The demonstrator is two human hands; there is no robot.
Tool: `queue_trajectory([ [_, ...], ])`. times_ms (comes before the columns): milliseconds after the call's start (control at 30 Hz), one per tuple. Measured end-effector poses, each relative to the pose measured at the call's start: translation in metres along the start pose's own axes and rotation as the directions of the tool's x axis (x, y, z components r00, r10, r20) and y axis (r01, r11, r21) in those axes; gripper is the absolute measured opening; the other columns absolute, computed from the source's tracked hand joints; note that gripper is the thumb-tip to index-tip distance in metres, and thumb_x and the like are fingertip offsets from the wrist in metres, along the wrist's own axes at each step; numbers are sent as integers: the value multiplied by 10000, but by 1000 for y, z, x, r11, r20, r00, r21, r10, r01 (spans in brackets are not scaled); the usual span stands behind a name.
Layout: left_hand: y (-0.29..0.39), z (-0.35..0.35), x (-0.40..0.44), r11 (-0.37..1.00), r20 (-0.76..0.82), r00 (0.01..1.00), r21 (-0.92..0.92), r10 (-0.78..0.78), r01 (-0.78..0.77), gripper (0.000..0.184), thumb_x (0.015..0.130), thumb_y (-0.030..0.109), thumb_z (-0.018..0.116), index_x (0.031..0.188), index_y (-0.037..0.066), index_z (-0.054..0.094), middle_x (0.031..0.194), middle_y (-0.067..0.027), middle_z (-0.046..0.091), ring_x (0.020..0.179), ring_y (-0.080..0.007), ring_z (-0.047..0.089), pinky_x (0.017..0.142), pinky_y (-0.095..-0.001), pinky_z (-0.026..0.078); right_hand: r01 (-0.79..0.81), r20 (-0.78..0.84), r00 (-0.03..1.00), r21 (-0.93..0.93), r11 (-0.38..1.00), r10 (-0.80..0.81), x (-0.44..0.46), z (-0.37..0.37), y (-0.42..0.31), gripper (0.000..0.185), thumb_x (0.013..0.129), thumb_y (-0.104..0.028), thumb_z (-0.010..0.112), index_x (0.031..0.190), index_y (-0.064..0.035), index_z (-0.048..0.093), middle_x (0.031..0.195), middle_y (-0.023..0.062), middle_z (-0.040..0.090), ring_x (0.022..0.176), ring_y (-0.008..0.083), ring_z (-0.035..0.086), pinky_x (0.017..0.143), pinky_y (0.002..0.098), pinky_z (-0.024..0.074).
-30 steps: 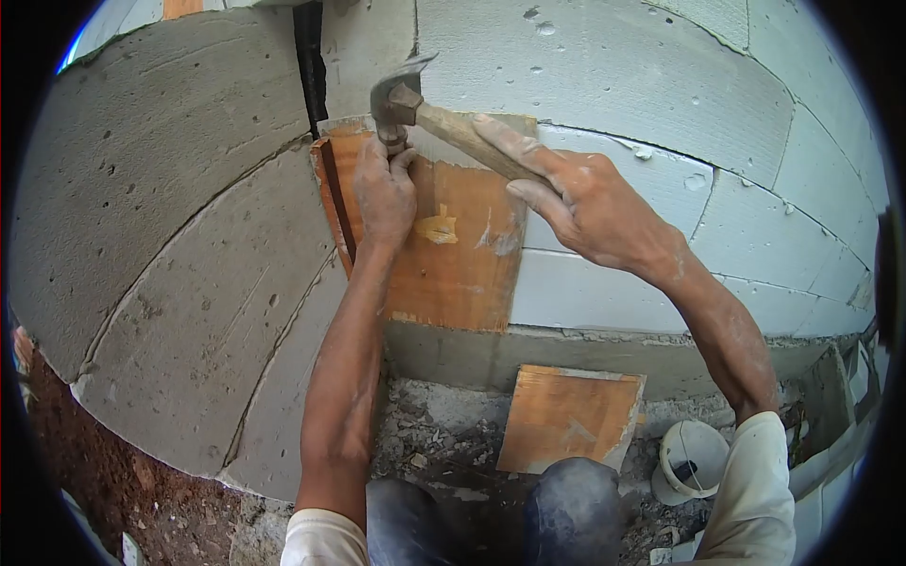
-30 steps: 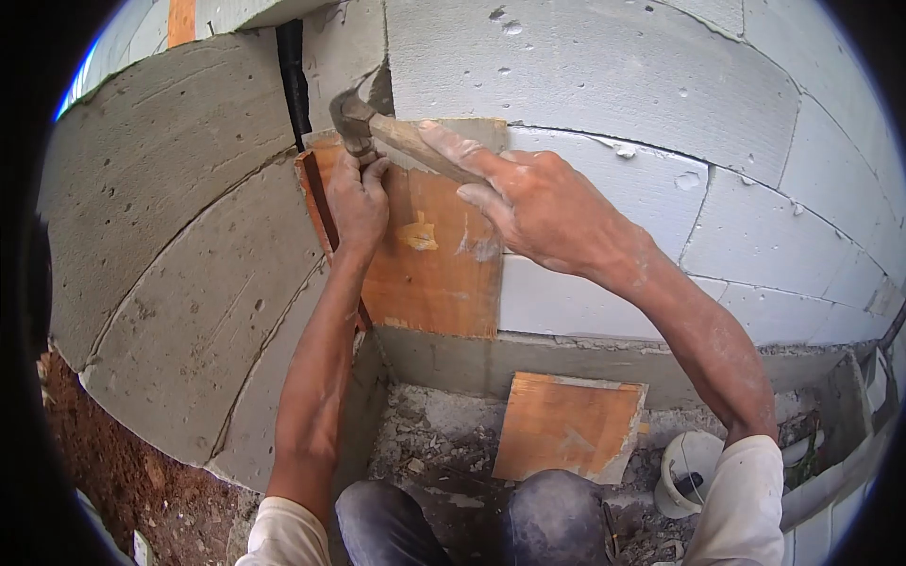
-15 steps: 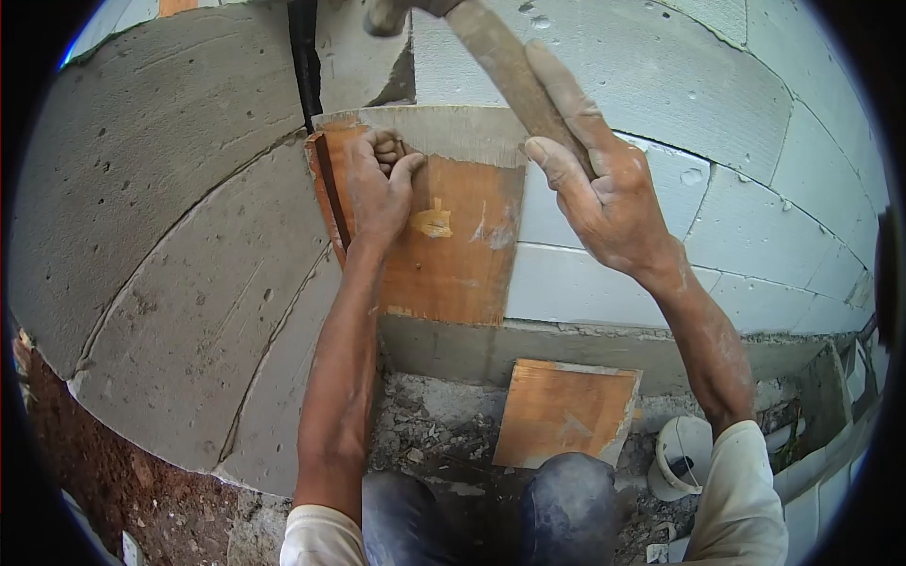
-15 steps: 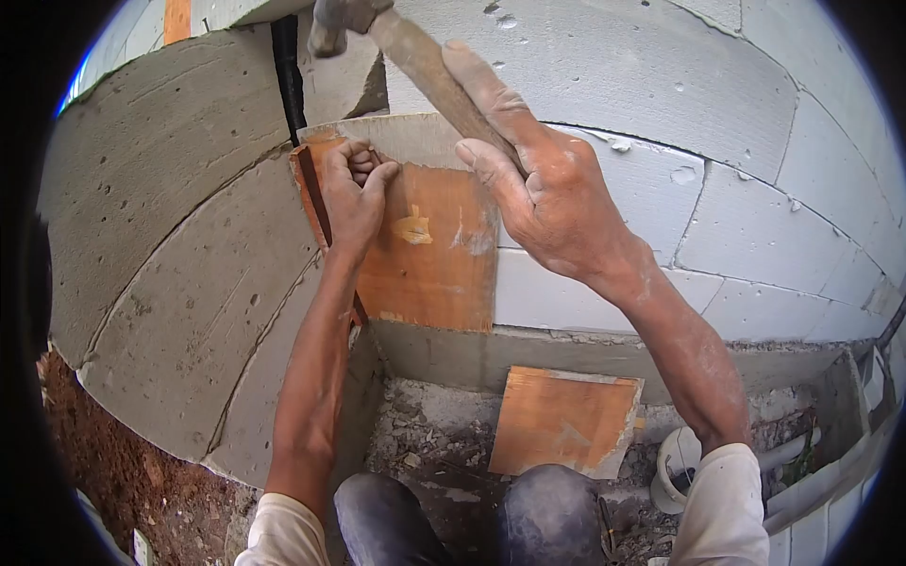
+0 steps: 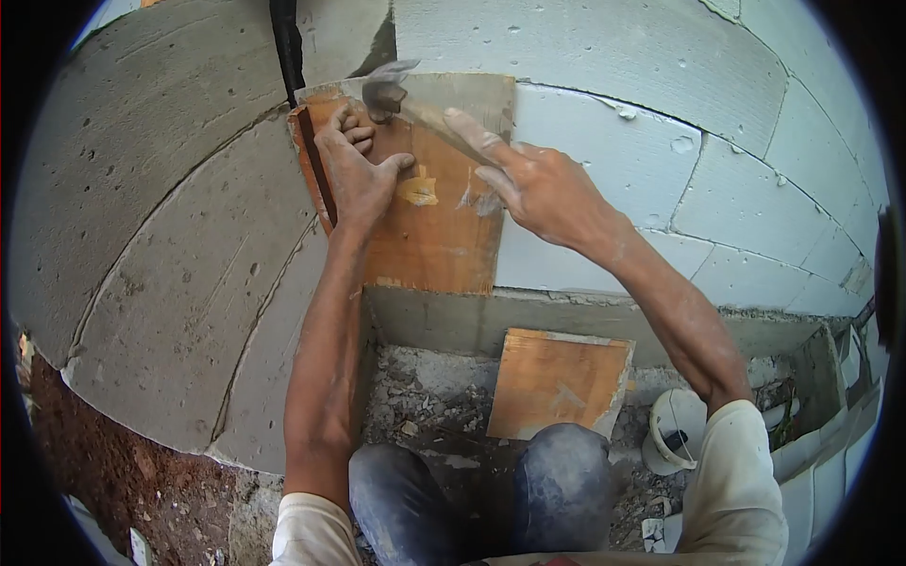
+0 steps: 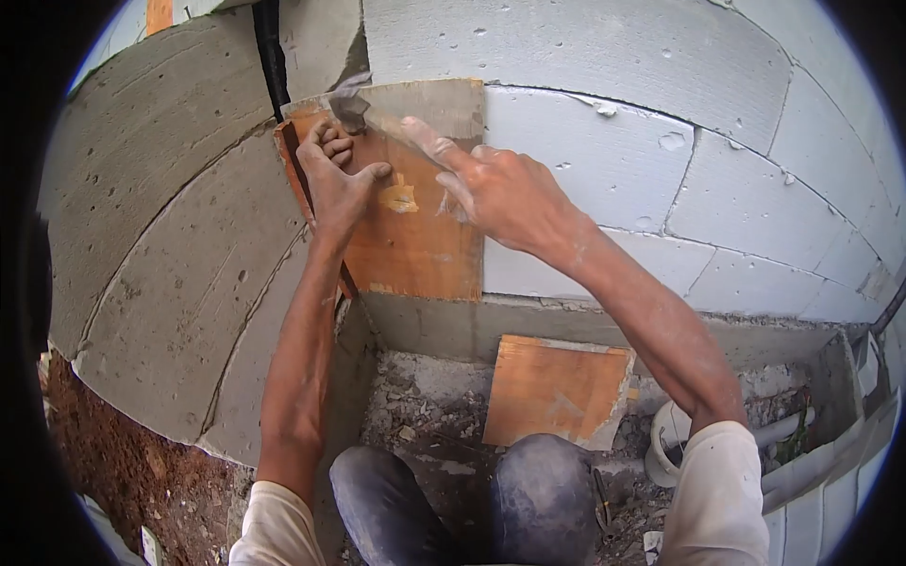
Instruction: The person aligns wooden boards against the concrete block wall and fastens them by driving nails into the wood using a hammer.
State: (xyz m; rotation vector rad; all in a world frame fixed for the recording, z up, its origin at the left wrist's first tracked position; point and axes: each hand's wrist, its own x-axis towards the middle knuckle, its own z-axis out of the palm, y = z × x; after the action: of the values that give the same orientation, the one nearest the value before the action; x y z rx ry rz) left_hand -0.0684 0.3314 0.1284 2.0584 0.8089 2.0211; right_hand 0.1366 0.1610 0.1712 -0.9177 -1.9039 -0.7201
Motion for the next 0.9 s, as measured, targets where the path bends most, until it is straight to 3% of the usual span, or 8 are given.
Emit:
queue_trajectory([
  [67,-3,-6,-14,999,19,999,18,-48,48,979,746,36,951,1530,-40,369,1408,-186,461,1261,-257,590,1089,-381,531,-255,490,814,-183,949,313,8,-19,-14,671,1086,-282,608,1692,-263,323,1124,255,753,849,448,741,767,548,619],
  [167,-14,-17,-69,982,-102,976,-14,-190,190,846,847,12,862,1537,-50,376,1446,-204,461,1245,-257,599,1062,-372,535,-520,557,734,93,849,388,-33,-36,-50,686,1107,-251,593,1711,-165,280,1291,282,727,883,348,778,835,426,635],
  [300,-32,-31,-163,895,-29,899,-120,-437,431,674,937,-2,755,1509,-82,408,1448,-223,503,1236,-258,612,1048,-378,531,-655,559,722,365,661,407,-197,-1,-91,744,1086,-283,621,1724,-193,250,1275,205,752,896,367,725,876,485,592],
  [400,-45,-41,-215,842,189,822,72,-538,534,578,952,1,743,1459,-82,478,1391,-211,568,1208,-249,636,1033,-375,542,-994,926,14,54,-94,376,-286,0,-130,600,1038,-293,685,1590,-132,514,1193,182,767,1067,450,729,936,547,572],
  [467,-62,-47,-238,828,360,746,205,-560,522,531,954,3,745,1429,-75,521,1359,-197,600,1180,-245,653,1021,-372,549,-988,945,-94,-48,-150,315,-357,4,-152,528,1035,-289,687,1516,-118,552,1183,187,765,1058,442,731,927,533,576],
  [700,-85,-23,-291,857,890,91,396,-446,329,354,970,44,732,1298,-36,625,1164,-125,683,1044,-185,658,961,-352,539,-920,974,-79,-153,362,212,-524,-9,-227,311,1026,-277,695,1257,-68,687,1151,205,759,1026,412,740,892,485,589],
  [833,-90,-22,-318,784,918,-163,394,-362,480,325,981,81,716,1264,-51,624,1121,-104,681,1036,-165,634,942,-351,524,-878,778,283,-26,478,561,-502,-76,-198,254,1021,-269,699,1109,-40,764,1133,216,756,1007,396,745,873,458,596],
  [900,-98,-24,-326,733,860,-204,506,-468,455,289,969,33,688,1244,-37,635,988,-26,675,868,-135,627,773,-312,519,-937,550,235,-93,338,801,-469,-136,-159,253,1024,-252,716,1124,-30,784,1094,160,788,995,321,775,875,418,618],
])
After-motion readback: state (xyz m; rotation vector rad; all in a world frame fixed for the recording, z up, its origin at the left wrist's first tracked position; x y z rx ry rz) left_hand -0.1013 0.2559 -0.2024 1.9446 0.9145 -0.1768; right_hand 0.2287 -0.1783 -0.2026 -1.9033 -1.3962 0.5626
